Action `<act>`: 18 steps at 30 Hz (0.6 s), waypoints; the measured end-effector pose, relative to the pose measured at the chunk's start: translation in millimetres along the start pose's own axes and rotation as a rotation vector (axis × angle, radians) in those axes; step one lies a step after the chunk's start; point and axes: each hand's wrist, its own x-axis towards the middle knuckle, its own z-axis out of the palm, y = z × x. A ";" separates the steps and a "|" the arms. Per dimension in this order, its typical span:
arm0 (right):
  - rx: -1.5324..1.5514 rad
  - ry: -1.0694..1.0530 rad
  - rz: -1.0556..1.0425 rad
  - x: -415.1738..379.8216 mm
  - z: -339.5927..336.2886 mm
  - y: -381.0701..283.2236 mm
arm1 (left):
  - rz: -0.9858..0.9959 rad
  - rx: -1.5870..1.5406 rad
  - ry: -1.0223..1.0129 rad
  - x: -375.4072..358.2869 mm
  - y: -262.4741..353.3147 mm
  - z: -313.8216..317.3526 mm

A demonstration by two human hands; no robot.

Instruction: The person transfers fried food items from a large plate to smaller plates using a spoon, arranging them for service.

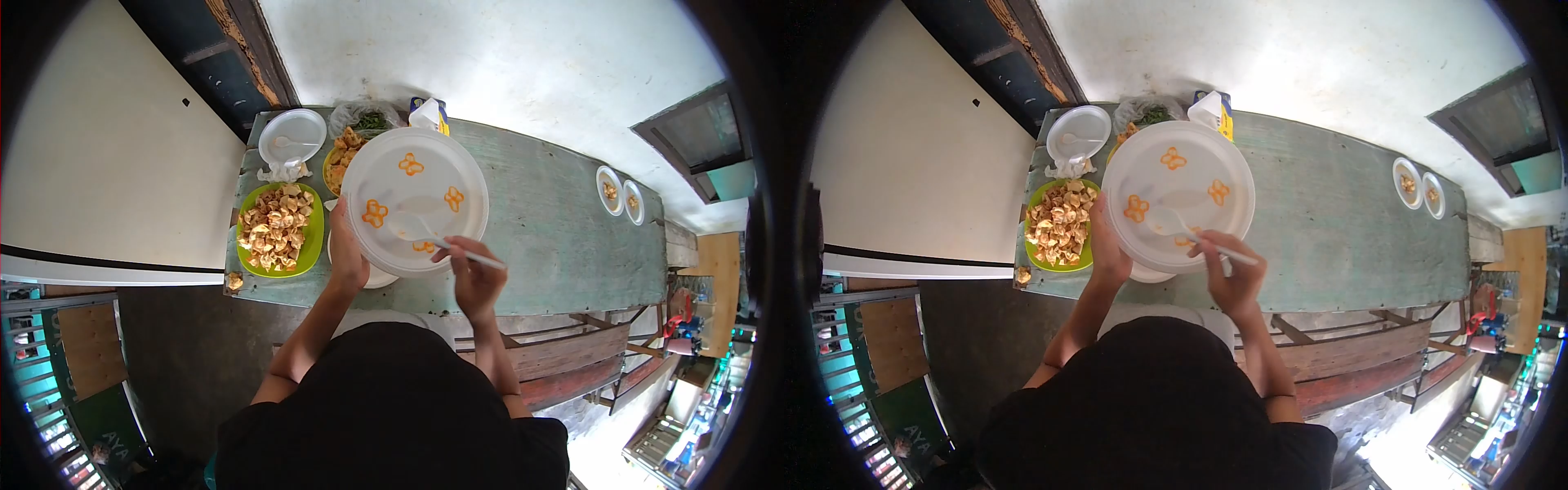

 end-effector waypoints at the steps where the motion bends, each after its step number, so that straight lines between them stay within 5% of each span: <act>1: -0.026 -0.006 -0.075 -3.2 6.3 3.8 | 0.025 0.011 0.027 -0.6 -0.9 1.0; 10: -0.226 -0.025 -0.280 -8.6 21.6 7.4 | 0.042 -0.036 0.059 -5.8 0.2 3.5; 18: -0.224 0.009 -0.233 -8.9 23.7 8.3 | 0.053 -0.034 0.070 -6.2 -1.3 4.8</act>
